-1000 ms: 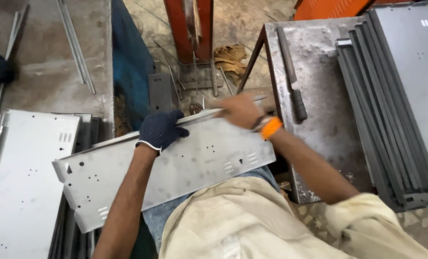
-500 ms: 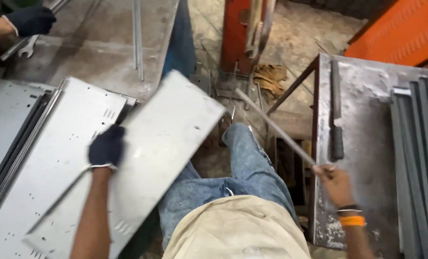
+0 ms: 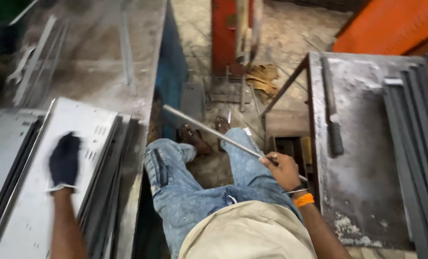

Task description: Using a stationary spot welding machine to attach a thin metal strip to a pre-punched metal panel.

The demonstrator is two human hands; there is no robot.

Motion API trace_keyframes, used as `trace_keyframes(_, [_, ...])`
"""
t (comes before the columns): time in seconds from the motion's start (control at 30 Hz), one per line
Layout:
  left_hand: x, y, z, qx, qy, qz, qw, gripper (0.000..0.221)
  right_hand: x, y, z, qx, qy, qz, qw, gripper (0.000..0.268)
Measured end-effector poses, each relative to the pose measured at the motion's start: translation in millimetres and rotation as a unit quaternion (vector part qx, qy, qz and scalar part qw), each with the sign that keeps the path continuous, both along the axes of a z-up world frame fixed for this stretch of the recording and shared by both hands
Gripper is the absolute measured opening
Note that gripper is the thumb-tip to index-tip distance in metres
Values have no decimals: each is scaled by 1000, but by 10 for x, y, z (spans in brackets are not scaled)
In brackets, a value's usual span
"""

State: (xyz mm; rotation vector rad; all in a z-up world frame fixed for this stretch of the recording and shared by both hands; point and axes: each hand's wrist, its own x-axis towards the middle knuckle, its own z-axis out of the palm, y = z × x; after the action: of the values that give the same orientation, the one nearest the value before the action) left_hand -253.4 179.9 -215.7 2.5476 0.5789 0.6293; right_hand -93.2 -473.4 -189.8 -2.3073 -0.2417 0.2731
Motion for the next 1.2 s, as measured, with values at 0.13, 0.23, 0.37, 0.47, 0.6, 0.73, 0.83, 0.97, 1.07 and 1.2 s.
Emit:
trace_keyframes(0.13, [1109,-2093,-161,-556,-46,-80,826,43,-104,-171,15,37,-25,-3,999,37])
trace_keyframes(0.23, [1535,-3469,-432,-589,-97,-286,750,25,-161,-356,232,-1,-14,22,1000,38])
trace_keyframes(0.37, [1755,-4969,0,-712,62,-278,641,35,-269,-834,391,-39,7,-44,998,40])
trace_keyframes(0.47, [1821,-5651,327,-707,123,-358,598,38,-221,-1504,184,-103,-78,-163,978,37])
trace_keyframes(0.6, [1942,-5955,236,-670,136,-424,594,47,94,-2634,312,-267,-166,-320,893,33])
trace_keyframes(0.73, [1993,-5446,-111,-646,117,-393,644,48,282,-3259,669,-211,-298,-353,861,21])
trace_keyframes(0.83, [2085,-5040,-226,-631,117,-325,695,46,487,-3529,866,-295,-259,-424,816,30])
trace_keyframes(0.97, [2142,-4998,-161,-614,166,-321,701,44,635,-3744,822,-341,-295,-408,794,26])
trace_keyframes(1.07, [2194,-5228,-260,-616,191,-348,680,44,814,-3971,577,-390,-219,-390,805,25])
trace_keyframes(1.2, [2130,-5519,-169,-598,227,-401,656,42,1073,-4425,164,-493,-185,-337,780,14])
